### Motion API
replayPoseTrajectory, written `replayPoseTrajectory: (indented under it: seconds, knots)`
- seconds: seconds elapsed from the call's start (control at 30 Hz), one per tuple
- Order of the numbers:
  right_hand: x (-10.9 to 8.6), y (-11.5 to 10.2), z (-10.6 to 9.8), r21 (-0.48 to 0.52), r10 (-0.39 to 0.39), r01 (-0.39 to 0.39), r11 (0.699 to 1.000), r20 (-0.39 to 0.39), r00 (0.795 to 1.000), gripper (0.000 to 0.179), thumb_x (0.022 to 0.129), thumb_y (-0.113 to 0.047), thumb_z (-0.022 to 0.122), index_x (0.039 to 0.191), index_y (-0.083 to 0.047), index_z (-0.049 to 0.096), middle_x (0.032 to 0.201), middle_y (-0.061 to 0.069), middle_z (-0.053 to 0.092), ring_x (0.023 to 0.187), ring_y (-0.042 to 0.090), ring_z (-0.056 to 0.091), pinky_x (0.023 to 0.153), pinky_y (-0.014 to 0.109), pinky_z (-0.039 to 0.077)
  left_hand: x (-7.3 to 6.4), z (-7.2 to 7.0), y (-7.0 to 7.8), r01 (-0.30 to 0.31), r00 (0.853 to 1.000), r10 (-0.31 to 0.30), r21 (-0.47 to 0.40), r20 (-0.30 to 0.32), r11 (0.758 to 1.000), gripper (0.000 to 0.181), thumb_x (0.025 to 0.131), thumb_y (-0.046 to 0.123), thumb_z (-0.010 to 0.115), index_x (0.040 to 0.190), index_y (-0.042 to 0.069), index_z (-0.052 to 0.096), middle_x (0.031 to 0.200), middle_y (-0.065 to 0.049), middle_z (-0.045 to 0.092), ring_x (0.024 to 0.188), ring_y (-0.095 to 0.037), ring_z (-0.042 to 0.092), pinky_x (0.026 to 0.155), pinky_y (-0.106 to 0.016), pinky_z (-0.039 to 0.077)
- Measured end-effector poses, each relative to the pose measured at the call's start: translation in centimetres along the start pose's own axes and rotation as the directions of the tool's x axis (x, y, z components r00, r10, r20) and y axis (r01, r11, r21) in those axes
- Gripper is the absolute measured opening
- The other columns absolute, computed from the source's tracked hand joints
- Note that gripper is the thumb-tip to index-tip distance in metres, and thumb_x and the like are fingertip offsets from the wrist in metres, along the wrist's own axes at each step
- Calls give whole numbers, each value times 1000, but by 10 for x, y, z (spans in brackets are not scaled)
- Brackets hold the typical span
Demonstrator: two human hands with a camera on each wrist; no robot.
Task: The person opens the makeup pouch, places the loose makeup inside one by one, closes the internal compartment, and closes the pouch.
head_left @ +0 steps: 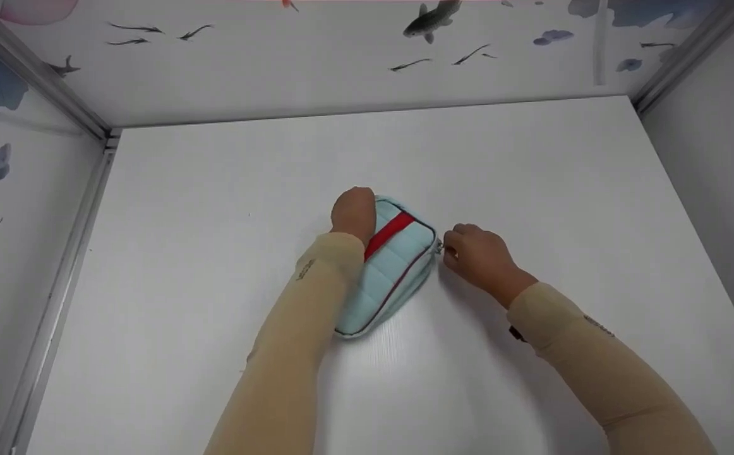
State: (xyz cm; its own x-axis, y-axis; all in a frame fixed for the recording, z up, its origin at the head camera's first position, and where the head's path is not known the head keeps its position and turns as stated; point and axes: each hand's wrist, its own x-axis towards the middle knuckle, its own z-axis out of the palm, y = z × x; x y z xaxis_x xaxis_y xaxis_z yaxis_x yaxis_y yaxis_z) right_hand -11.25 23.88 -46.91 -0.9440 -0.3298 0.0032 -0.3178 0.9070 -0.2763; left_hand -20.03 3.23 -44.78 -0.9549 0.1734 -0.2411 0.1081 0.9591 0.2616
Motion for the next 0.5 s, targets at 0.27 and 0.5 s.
replayPoseTrajectory:
  seconds: [0.27,0.5]
  knots:
    - [5,2,-4,24,40,-41,999,28,999,8,91,-10,61,89,-5,66,82,7,61,75,21,54,68,37,50,-10,-4,0,36,999,-38,-67,-25,997,21,95,0,53,110,1,68,107,-12,69,95,-16,64,86,-30,53]
    - [11,10,0,75,96,-98,992,32,995,11,91,-9,61,92,-4,70,85,9,65,80,23,60,73,39,52,-13,-2,-5,57,997,-65,-182,-38,982,26,98,1,43,101,-3,69,103,-15,70,96,-19,66,83,-32,54]
